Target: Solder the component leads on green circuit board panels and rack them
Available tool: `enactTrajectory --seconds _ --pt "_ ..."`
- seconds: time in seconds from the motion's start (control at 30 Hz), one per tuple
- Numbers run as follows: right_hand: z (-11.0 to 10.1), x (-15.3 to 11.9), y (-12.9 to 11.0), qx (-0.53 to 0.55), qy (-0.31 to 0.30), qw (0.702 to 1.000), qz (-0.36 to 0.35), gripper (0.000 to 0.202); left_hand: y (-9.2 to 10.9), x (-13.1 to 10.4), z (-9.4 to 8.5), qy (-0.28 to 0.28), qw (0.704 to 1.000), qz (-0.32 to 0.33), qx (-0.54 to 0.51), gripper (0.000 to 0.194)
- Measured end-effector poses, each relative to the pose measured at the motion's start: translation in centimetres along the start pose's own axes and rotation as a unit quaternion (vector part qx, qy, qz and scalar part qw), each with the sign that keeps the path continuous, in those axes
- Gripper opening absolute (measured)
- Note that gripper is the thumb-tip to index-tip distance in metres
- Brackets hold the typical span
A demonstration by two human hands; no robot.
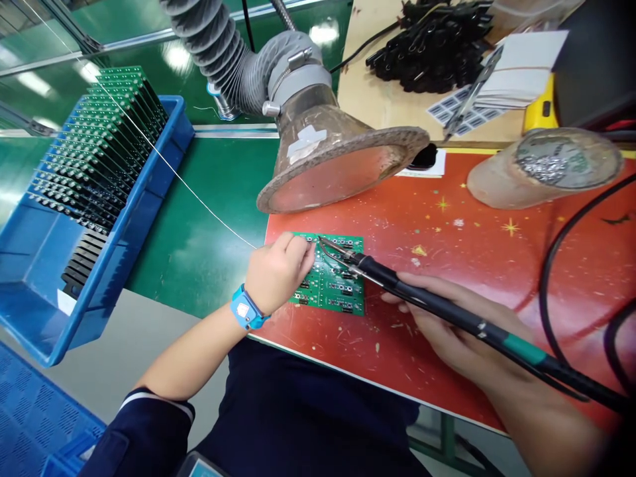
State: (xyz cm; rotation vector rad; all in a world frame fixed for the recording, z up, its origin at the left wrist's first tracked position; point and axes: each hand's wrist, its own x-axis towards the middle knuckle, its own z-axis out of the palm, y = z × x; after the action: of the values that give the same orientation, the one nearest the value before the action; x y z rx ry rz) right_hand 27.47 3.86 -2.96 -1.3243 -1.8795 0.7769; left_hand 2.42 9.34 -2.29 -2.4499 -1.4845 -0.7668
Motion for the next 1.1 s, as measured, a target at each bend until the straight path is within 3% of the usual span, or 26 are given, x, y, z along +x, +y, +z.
enactTrajectory --seconds 0.33,0.63,1.1 --pt "-0.2 0.2 -0.1 -0.017 -0.003 1.000 -0.013 0.028 0.0 0.0 0.1 -0.028 0.999 0.010 -0.016 0.028" --pt "-0.1 0.2 -0.4 -0.040 0.040 0.997 -0.053 0.021 -0.2 -0.4 -0.3 -0.044 0.998 0.029 -0.025 0.029" --pt "-0.3 0.1 -0.1 -0.019 0.033 0.996 -0.076 0.019 -0.3 -0.6 -1.0 -0.100 0.993 0.043 -0.036 0.031"
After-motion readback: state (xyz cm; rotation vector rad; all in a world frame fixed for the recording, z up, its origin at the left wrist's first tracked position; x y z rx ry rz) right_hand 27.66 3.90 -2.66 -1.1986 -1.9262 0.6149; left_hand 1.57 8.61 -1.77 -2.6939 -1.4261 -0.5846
